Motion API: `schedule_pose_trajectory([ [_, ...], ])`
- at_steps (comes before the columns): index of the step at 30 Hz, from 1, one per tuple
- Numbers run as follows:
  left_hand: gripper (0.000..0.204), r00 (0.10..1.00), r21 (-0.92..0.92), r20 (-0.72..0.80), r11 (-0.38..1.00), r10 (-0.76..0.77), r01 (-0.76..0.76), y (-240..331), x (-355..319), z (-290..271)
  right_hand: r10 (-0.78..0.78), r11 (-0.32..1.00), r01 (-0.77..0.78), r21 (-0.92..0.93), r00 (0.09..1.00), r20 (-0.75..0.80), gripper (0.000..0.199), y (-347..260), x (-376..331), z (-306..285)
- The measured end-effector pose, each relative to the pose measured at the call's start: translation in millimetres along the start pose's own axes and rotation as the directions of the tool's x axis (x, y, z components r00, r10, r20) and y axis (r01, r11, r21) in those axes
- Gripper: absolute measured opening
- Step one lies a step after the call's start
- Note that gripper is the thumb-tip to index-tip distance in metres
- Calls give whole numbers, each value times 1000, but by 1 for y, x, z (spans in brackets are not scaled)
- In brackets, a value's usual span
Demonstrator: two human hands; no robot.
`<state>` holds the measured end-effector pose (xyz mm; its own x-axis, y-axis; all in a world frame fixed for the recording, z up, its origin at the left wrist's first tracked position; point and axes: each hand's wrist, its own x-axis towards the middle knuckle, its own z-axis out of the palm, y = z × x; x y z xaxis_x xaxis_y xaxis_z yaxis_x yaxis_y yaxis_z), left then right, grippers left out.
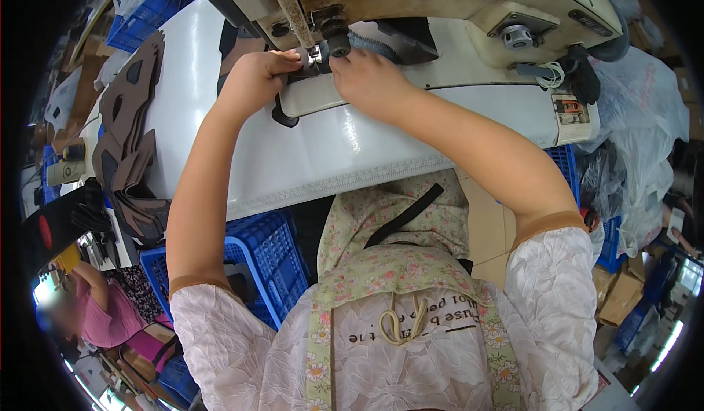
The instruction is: The person trims threads from shoe upper pieces using thread snips and drops them into a basket, then aligns leather shoe components and stitches them together using a sewing machine.
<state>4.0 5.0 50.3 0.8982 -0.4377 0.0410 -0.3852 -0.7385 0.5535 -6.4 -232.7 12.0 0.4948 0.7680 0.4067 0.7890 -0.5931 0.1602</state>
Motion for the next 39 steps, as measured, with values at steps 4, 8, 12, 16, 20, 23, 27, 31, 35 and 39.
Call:
schedule_pose_trajectory([
  [4,48,1000,1,10,1000,-11,11,-1,1,1,-36,999,36,-16,999,-11,13,1,2,2],
  [8,42,998,68,-28,996,58,-56,-2,0,2,-42,999,42,-33,999,-6,12,1,3,2],
  [12,44,996,90,-27,992,89,-86,-4,1,4,-52,997,56,-54,996,69,13,2,5,-4],
  [16,49,998,81,-5,995,61,-60,0,1,3,-60,996,62,-59,998,30,12,2,5,0],
  [20,47,999,130,5,990,49,-50,1,3,2,-22,1000,22,1,1000,-5,11,1,5,5],
  [23,44,996,170,-24,982,83,-78,-5,4,5,-9,999,10,37,999,-39,11,1,7,5],
  [27,39,992,201,-52,974,117,-104,-7,7,6,40,997,-37,61,998,-50,12,3,9,9],
  [31,36,987,216,-97,971,125,-102,-6,9,9,65,997,-62,47,996,-68,12,5,11,12],
  [35,35,996,259,-87,966,28,-5,-14,10,12,21,1000,-21,0,997,-81,8,7,15,9],
  [39,28,982,301,-157,952,107,-55,-18,11,14,34,999,-34,11,998,-61,8,10,17,10],
])
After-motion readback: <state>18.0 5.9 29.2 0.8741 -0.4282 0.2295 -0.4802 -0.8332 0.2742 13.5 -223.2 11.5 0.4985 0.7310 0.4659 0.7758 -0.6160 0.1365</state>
